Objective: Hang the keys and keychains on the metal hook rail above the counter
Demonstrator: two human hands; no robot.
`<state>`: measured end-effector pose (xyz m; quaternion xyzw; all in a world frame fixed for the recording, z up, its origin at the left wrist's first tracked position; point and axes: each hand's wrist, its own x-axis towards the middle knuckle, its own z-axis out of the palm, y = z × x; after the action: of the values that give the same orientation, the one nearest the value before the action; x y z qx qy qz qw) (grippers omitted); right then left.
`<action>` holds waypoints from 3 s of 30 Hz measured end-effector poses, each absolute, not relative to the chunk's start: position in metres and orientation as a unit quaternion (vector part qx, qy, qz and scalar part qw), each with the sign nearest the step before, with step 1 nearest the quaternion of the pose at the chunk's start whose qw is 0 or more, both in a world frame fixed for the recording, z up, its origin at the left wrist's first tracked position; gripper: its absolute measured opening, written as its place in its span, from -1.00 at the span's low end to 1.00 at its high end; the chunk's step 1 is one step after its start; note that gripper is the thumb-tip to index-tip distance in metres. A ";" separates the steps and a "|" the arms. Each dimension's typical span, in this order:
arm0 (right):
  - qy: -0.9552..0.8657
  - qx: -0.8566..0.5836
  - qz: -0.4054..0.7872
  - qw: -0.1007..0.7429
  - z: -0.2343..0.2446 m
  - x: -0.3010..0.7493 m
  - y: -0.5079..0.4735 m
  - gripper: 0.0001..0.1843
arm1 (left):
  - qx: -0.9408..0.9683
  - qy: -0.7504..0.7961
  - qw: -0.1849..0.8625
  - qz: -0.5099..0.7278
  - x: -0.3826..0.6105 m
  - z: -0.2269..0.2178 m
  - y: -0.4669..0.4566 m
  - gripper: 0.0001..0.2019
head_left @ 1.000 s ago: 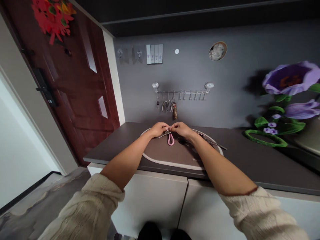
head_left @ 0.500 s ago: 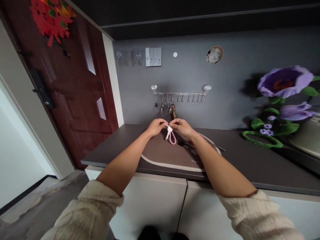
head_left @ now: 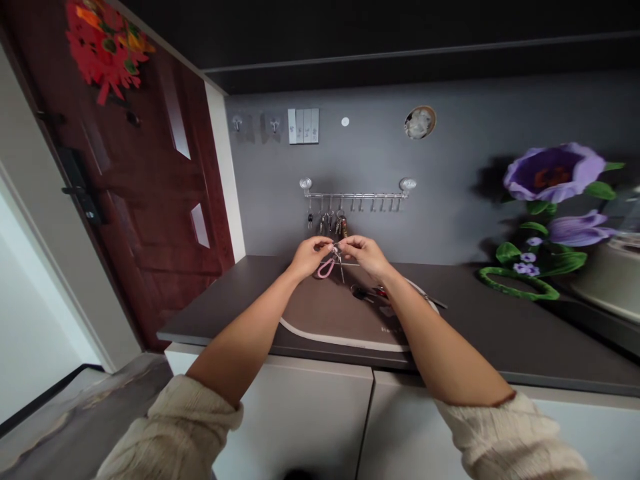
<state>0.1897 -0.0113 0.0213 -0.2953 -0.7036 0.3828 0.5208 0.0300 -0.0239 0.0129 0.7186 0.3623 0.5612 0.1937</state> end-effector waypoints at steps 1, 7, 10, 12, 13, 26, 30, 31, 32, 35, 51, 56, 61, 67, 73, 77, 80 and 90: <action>-0.706 -0.291 0.380 0.522 0.022 0.189 -0.012 -0.79 | 0.720 0.354 0.200 0.563 0.030 0.013 -0.025 -0.77; -0.703 -0.279 0.373 0.538 0.025 0.189 -0.014 -0.80 | 0.704 0.342 0.238 0.575 0.032 0.013 -0.026 -0.78; -0.691 -0.276 0.395 0.539 0.025 0.189 -0.015 -0.79 | 0.683 0.324 0.269 0.596 0.033 0.012 -0.025 -0.79; -0.681 -0.273 0.418 0.536 0.025 0.189 -0.016 -0.77 | 0.662 0.314 0.305 0.608 0.034 0.011 -0.024 -0.79; -0.676 -0.271 0.429 0.534 0.024 0.189 -0.017 -0.76 | 0.650 0.310 0.325 0.612 0.034 0.011 -0.024 -0.78; -0.685 -0.284 0.406 0.535 0.024 0.184 -0.020 -0.75 | 0.559 0.273 0.449 0.642 0.038 0.007 -0.018 -0.75; -0.694 -0.279 0.347 0.565 0.025 0.184 -0.018 -0.75 | 0.578 0.299 0.409 0.640 0.038 0.006 -0.019 -0.72; -0.693 -0.279 0.338 0.572 0.025 0.184 -0.018 -0.74 | 0.582 0.304 0.403 0.638 0.038 0.006 -0.018 -0.70; -0.691 -0.280 0.332 0.578 0.025 0.185 -0.017 -0.74 | 0.585 0.308 0.398 0.635 0.038 0.005 -0.018 -0.69; -0.681 -0.286 0.330 0.588 0.026 0.186 -0.015 -0.73 | 0.594 0.319 0.389 0.628 0.038 0.004 -0.017 -0.66; -0.538 -0.317 0.450 0.638 0.050 0.189 0.000 -0.83 | 0.617 0.360 0.344 0.610 0.045 -0.002 -0.017 -0.70; -0.469 -0.333 0.460 0.676 0.072 0.186 0.018 -0.90 | 0.619 0.369 0.331 0.609 0.046 -0.004 -0.015 -0.72; -0.413 -0.370 0.467 0.689 0.083 0.181 0.037 -0.85 | 0.614 0.374 0.331 0.611 0.045 -0.004 -0.014 -0.74; -0.374 -0.400 0.474 0.690 0.083 0.180 0.053 -0.83 | 0.607 0.376 0.334 0.616 0.044 -0.002 -0.014 -0.75; -0.384 -0.426 0.469 0.672 0.076 0.182 0.056 -0.85 | 0.607 0.384 0.333 0.611 0.043 -0.005 -0.009 -0.75; -0.410 -0.436 0.455 0.659 0.071 0.183 0.060 -0.86 | 0.606 0.384 0.332 0.613 0.042 -0.007 -0.007 -0.75; -0.423 -0.440 0.433 0.663 0.069 0.185 0.063 -0.87 | 0.605 0.386 0.331 0.612 0.042 -0.006 -0.008 -0.75; -0.459 -0.467 0.370 0.659 0.065 0.193 0.067 -0.93 | 0.613 0.391 0.321 0.606 0.042 -0.006 -0.009 -0.76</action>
<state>0.1932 0.0667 0.0646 -0.4667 -0.4587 0.3704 0.6593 0.0420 -0.0090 -0.0060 0.6131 0.3914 0.6065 0.3211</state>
